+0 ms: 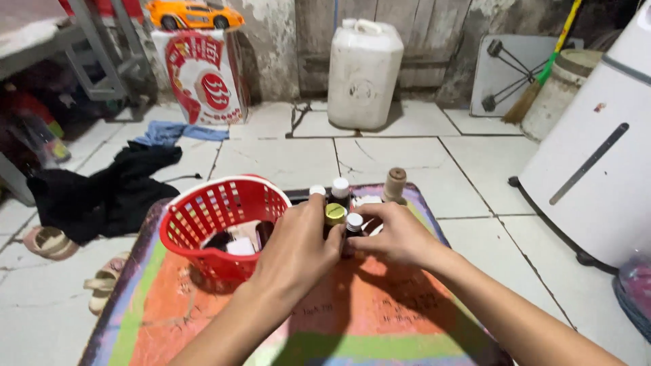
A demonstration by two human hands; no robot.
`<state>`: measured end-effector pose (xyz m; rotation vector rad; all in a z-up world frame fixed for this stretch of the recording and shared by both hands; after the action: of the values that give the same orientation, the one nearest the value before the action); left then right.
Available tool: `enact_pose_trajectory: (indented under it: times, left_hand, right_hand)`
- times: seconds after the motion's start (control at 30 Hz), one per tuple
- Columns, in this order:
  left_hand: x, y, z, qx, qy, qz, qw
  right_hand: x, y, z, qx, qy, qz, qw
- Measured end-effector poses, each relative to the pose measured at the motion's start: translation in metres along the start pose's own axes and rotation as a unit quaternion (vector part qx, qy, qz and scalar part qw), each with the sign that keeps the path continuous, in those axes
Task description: The person removes various items from a red basket and places them on a colorful tray, then rearranges them and puts them back into the basket. The items include small bottles, a spool of thread, a white rectangular object, and a small black device.
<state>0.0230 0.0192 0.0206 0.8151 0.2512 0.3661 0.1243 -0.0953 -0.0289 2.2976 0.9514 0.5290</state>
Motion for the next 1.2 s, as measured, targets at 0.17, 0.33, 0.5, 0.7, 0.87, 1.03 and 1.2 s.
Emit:
enact_pose_trajectory:
  times: [0.17, 0.33, 0.5, 0.7, 0.87, 1.03, 1.2]
  left_hand:
    - [-0.001, -0.026, -0.012, 0.02, 0.012, 0.003, 1.0]
    - [0.007, -0.03, -0.012, 0.018, -0.008, 0.028, 0.999]
    - [0.008, -0.032, -0.015, -0.012, -0.002, 0.049, 0.999]
    - [0.011, -0.042, -0.023, -0.015, 0.005, 0.068, 0.998]
    - [-0.005, -0.028, -0.008, 0.002, -0.01, 0.042, 0.999]
    - [0.0, -0.034, -0.012, 0.015, -0.022, 0.034, 0.999]
    - [0.001, -0.035, -0.013, 0.002, -0.013, 0.036, 0.999]
  right_hand:
    - [-0.008, -0.01, -0.002, -0.03, -0.001, -0.012, 0.999]
    - [-0.002, -0.001, -0.012, -0.079, 0.026, -0.004, 0.997]
    - [-0.005, 0.0, -0.017, -0.104, 0.027, 0.008, 0.994]
    - [-0.007, -0.006, -0.014, -0.137, 0.041, -0.001, 0.99]
    - [-0.005, -0.002, -0.016, -0.149, 0.043, 0.001, 0.988]
    - [-0.012, -0.005, -0.024, -0.149, 0.037, -0.008, 0.988]
    - [-0.011, -0.002, -0.027, -0.128, 0.044, 0.007, 0.991]
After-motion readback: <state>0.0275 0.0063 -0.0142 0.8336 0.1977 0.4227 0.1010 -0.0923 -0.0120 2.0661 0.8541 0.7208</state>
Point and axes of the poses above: each hand's wrist, its own x-axis towards the middle knuckle, its own y-axis out of the back of the hand, z = x × y, the point moved 7 cm from there along x, towards the middle knuckle, and after that the axes turned 14 degrees about y, right-handed, at the moved point
